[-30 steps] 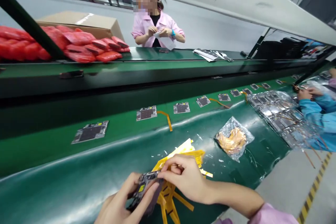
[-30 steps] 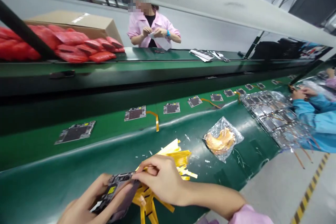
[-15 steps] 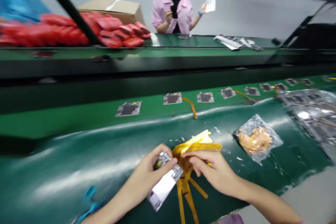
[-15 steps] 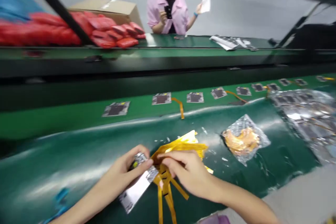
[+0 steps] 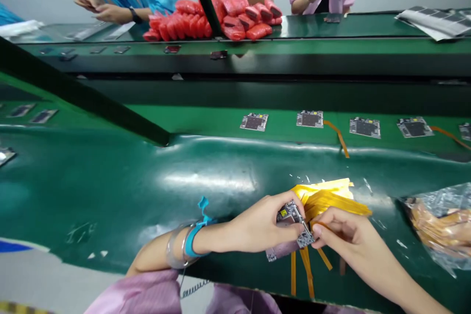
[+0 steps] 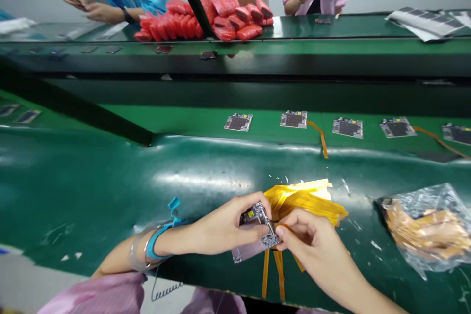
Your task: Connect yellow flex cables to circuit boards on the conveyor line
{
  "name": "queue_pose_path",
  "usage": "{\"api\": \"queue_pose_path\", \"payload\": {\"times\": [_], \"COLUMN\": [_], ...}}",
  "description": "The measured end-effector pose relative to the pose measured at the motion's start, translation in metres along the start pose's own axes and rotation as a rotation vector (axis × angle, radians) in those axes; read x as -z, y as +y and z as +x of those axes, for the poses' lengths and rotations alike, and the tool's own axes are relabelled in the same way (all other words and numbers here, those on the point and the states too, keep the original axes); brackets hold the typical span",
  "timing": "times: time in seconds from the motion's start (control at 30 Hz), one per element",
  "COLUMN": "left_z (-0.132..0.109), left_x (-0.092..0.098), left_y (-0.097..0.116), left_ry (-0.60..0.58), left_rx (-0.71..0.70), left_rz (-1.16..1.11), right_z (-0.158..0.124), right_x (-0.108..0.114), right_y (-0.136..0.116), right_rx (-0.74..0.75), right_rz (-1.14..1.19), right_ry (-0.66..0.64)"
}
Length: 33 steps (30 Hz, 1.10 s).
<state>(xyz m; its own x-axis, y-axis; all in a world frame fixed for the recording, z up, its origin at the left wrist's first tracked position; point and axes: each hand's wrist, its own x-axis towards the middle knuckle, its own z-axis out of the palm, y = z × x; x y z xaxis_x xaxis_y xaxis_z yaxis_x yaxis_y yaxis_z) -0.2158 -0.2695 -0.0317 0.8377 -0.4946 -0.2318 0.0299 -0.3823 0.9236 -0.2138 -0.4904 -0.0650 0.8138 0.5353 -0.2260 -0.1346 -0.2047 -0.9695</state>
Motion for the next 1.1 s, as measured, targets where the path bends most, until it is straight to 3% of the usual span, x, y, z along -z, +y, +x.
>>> {"api": "queue_pose_path", "payload": {"times": [0.23, 0.47, 0.7, 0.87, 0.93, 1.0, 1.1], "left_z": [-0.005, -0.005, -0.005, -0.003, 0.001, 0.005, 0.015], "left_x": [0.003, 0.005, 0.008, 0.005, 0.009, 0.025, 0.077], "left_y": [-0.001, 0.001, 0.000, -0.005, -0.010, -0.015, -0.020], "left_ry": [-0.020, -0.085, -0.066, -0.024, 0.012, 0.080, 0.308], "left_rx": [0.004, -0.007, 0.031, 0.047, 0.056, 0.041, 0.005], "left_rz": [0.063, 0.162, 0.172, 0.136, 0.121, 0.135, 0.251], "right_z": [0.003, 0.003, 0.005, 0.006, 0.005, 0.006, 0.014], "right_x": [-0.003, -0.003, -0.007, -0.005, 0.002, 0.014, 0.035], "right_y": [0.001, 0.000, -0.005, -0.007, -0.004, 0.002, 0.015], "right_rx": [-0.079, -0.111, -0.111, -0.084, -0.074, -0.046, 0.074], "right_rz": [0.016, -0.119, -0.029, 0.057, 0.013, -0.101, -0.315], "right_ry": [-0.061, -0.151, -0.148, -0.241, -0.159, 0.022, 0.268]}}
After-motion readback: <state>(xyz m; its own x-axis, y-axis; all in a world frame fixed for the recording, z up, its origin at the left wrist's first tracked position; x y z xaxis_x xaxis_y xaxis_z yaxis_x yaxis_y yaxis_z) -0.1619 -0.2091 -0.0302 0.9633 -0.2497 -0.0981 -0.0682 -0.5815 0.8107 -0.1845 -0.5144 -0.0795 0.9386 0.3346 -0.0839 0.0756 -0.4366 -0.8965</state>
